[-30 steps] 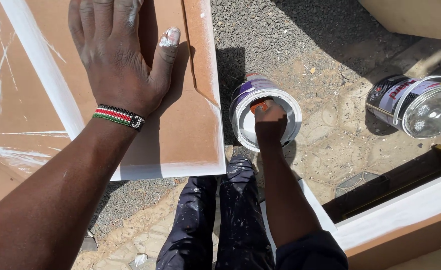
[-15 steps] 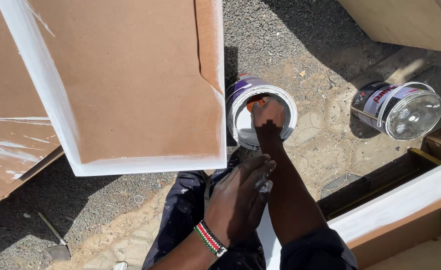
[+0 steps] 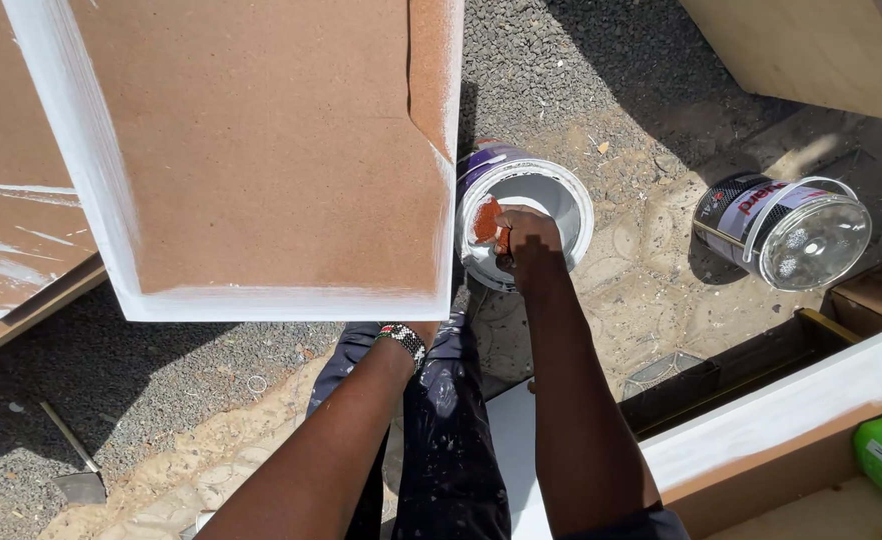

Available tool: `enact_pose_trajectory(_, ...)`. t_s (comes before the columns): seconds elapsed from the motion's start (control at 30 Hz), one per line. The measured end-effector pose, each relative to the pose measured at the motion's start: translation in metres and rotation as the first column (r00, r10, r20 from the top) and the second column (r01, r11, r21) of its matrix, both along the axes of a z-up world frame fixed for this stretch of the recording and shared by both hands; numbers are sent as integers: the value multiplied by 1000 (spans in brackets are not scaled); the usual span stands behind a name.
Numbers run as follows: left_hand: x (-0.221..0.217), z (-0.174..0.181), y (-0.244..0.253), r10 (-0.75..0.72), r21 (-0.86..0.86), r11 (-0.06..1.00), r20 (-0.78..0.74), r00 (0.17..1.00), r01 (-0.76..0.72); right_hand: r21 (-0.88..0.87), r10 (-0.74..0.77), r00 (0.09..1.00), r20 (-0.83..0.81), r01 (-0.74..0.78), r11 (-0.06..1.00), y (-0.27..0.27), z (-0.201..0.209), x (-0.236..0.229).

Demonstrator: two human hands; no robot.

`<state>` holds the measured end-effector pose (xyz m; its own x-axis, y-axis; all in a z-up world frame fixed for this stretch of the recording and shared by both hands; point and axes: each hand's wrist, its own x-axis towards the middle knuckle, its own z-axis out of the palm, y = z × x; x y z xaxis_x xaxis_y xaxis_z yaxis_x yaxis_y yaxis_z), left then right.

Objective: Painting the edges and surfaces of wooden furniture panels using a sponge brush and white paint

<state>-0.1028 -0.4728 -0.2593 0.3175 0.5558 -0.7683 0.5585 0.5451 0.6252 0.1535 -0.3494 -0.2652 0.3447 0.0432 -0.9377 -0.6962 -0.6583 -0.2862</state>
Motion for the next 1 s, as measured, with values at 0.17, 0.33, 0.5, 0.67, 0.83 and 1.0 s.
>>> enact_pose_trajectory(0.17,-2,12,-39,-17,14,1000,32,999,17,-32,-25,998,-62,23,999,-5,32,1)
enact_pose_trajectory(0.33,10,57,-54,-30,39,999,67,997,28,-65,-161,978,-131,153,986,27,102,2)
enact_pose_trajectory(0.5,36,140,-43,-49,56,997,100,994,44,26,-135,972,-190,143,989,1,15,0)
enact_pose_trajectory(0.67,52,216,2,-89,86,993,126,988,78,-27,-322,915,-244,325,945,64,188,-1)
enact_pose_trajectory(0.83,68,289,126,-151,139,981,126,981,133,465,-189,812,-552,487,739,-48,102,13)
enact_pose_trajectory(1.0,75,352,267,-120,565,819,-1,993,100,680,-97,882,-461,421,601,-32,162,-20)
